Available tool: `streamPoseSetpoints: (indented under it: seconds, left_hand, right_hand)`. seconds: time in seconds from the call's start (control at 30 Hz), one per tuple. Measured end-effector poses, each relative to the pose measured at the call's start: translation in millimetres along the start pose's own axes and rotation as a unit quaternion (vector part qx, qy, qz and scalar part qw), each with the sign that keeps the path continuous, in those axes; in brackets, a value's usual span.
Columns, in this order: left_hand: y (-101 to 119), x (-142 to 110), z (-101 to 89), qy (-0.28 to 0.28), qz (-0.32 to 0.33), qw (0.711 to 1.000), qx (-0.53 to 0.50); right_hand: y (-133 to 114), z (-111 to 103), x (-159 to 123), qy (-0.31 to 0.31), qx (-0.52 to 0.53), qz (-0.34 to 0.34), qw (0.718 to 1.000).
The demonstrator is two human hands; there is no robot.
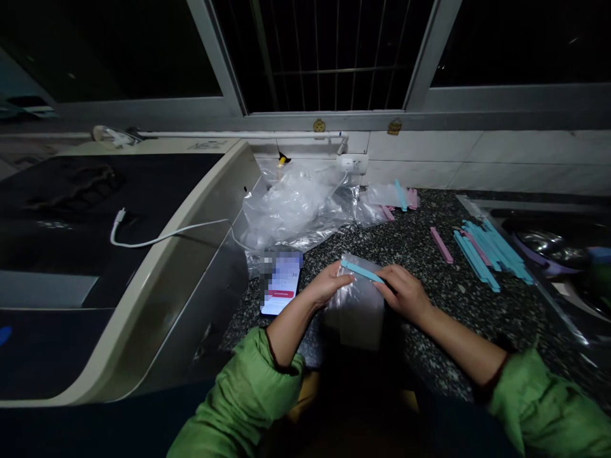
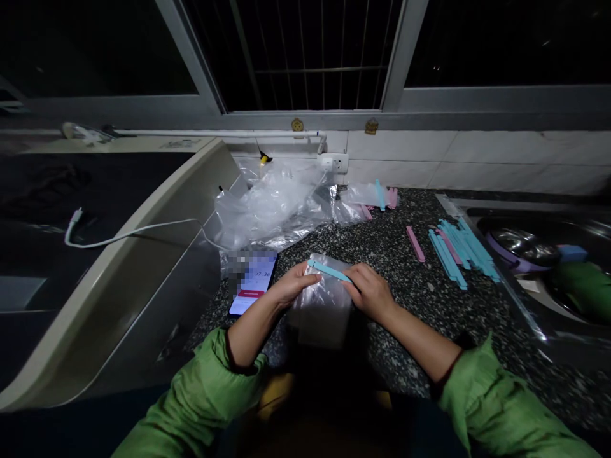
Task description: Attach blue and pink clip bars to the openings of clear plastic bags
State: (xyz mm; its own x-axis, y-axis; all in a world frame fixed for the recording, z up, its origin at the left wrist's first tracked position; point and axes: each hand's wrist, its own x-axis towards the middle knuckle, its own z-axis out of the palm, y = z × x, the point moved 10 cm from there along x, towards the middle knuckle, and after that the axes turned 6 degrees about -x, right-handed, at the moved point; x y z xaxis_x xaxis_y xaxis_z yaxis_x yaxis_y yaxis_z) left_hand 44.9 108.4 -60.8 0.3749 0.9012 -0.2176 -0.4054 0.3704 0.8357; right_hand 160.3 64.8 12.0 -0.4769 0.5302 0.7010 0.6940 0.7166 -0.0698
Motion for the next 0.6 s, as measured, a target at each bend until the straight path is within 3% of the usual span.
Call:
streamPoseSetpoints:
  seconds: [0.13,0.27,0.47,0.6]
  left_hand:
    - [-1.4,0.6,3.4,-0.012,-0.013,0.999,-0.041]
    - [-2.3,4.9,-1.0,0.012,-0.001,0.994,-0.108]
    - [0.8,6.6,-9.0,0.059,0.036,0.998,0.003]
    - [14.1,0.8,-19.2,0.106,0.075,0.989,0.070]
  right_hand:
    - [2.7,2.2,-1.5,0.000,0.001,0.013,1.000]
    - [5.6,1.7,-1.5,0.005,-0.003,0.019,1.000]
    - [6.5,3.3,-1.8,0.000,-0.013,0.017,1.000]
    - [2.3,14.1,8.2,-0.014,-0.031,0.017,0.999]
